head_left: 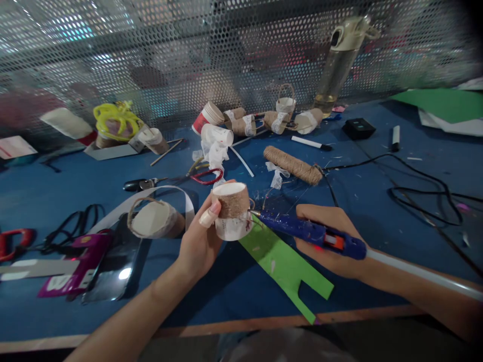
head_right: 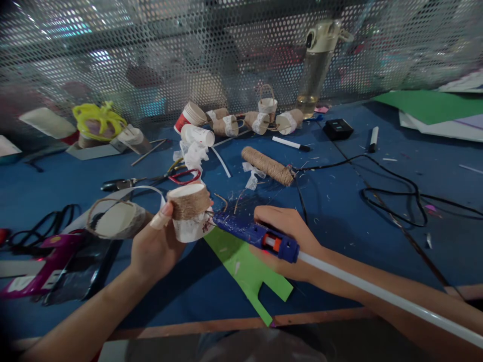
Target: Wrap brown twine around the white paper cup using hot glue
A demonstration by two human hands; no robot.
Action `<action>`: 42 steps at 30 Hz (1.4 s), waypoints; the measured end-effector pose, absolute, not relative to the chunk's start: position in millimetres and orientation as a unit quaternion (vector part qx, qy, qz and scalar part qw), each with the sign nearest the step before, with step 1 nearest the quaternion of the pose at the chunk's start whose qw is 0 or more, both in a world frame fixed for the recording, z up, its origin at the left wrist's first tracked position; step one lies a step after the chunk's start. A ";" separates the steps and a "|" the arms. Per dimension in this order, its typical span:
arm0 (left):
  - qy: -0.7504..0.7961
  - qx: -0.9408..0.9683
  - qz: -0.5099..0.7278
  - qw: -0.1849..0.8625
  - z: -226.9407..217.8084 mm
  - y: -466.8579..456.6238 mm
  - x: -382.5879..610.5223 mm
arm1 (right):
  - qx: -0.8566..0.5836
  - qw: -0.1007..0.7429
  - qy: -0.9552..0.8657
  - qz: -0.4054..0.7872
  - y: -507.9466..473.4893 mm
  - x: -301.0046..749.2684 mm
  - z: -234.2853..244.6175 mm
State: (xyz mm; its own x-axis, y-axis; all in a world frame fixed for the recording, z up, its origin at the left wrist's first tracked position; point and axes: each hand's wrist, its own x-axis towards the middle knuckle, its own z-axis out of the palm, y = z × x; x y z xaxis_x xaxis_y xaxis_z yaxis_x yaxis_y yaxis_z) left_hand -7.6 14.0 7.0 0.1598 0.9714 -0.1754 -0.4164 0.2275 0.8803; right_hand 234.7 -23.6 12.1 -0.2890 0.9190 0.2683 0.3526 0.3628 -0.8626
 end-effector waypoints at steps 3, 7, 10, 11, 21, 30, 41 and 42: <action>0.400 0.353 0.508 0.676 10.6 13.7 -4.8 | -0.441 0.396 -0.726 0.349 -24.0 235.1 11.9; 0.403 0.357 0.495 0.682 11.6 13.2 -2.0 | -0.432 0.384 -0.738 0.348 -25.1 236.4 9.8; 0.401 0.350 0.496 0.686 11.6 13.3 -0.9 | -0.423 0.378 -0.743 0.354 -25.4 237.5 8.7; 0.399 0.346 0.498 0.687 12.0 13.4 -0.7 | -0.422 0.378 -0.744 0.354 -25.3 237.8 8.7; 0.380 0.280 0.524 0.709 16.2 12.8 -2.3 | -0.448 0.367 -0.746 0.330 -24.4 236.4 13.3; 0.397 0.276 0.514 0.709 19.6 14.1 0.2 | -0.456 0.381 -0.728 0.341 -23.9 236.1 13.2; 0.419 0.287 0.507 0.697 12.9 14.6 -3.9 | -0.444 0.373 -0.737 0.347 -23.7 236.1 12.0; 0.414 0.295 0.504 0.698 11.5 14.6 -4.0 | -0.439 0.374 -0.741 0.344 -23.9 236.2 11.4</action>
State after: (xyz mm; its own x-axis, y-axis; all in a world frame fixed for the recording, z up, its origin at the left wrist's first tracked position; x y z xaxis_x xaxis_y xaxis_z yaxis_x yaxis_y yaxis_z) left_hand -4.0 14.6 11.5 0.1482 0.9483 -0.2806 -0.4586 0.3173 0.8301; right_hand 236.2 -23.9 11.4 -0.3344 0.9079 0.2527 0.3929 0.3780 -0.8383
